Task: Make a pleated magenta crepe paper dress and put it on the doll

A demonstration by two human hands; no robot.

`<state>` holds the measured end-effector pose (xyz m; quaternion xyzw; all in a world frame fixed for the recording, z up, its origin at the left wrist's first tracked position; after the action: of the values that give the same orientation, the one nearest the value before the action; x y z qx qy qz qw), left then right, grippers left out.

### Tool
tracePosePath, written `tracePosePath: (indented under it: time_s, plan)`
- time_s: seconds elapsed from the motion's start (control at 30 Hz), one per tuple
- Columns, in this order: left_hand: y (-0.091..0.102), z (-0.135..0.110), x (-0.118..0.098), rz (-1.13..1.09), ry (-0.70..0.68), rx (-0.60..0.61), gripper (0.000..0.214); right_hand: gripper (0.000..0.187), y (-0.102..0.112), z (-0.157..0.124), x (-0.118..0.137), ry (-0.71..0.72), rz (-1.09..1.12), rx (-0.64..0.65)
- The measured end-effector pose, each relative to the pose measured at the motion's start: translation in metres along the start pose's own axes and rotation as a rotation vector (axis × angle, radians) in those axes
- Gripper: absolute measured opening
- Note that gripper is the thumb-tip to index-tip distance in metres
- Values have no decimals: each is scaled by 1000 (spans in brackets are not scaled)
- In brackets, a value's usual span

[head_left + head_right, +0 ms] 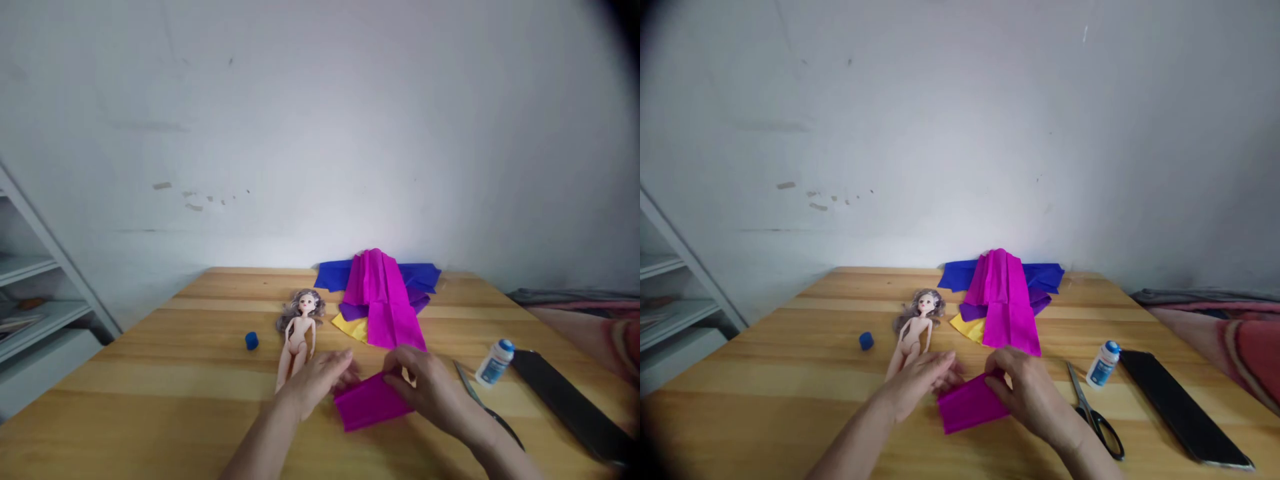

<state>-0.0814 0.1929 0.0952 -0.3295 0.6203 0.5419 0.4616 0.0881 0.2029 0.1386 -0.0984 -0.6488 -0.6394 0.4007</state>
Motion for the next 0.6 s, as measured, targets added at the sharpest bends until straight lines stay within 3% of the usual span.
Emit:
tracePosePath:
  time_s: [0.1, 0.27, 0.37, 0.47, 0.6]
  plan:
    - [-12, 13, -7, -290, -41, 141, 48, 12, 9, 23, 11, 33, 33, -1]
    - [-12, 23, 0, -230, -119, 70, 29, 22, -13, 48, 7, 20, 263, 60]
    - [-6, 22, 4, -134, -137, -48, 21, 28, -22, 50, 0, -4, 384, -22]
    - [2, 19, 3, -22, -127, -147, 20, 21, -22, 47, -5, -10, 416, -130]
    - [3, 16, -3, 30, -114, -177, 22, 23, -20, 45, -9, -12, 421, -240]
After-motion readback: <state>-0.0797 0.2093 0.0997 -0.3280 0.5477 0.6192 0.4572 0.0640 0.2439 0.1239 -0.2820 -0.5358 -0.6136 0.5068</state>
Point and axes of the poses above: each hand's wrist, its own z-axis towards the middle knuckle, its own y-axis out of the back of the hand, x = y × z, the point moved 8 cm from there along z, towards the middle knuckle, and after that the axes turned 12 degrees about -y, right-handed, at the moved point
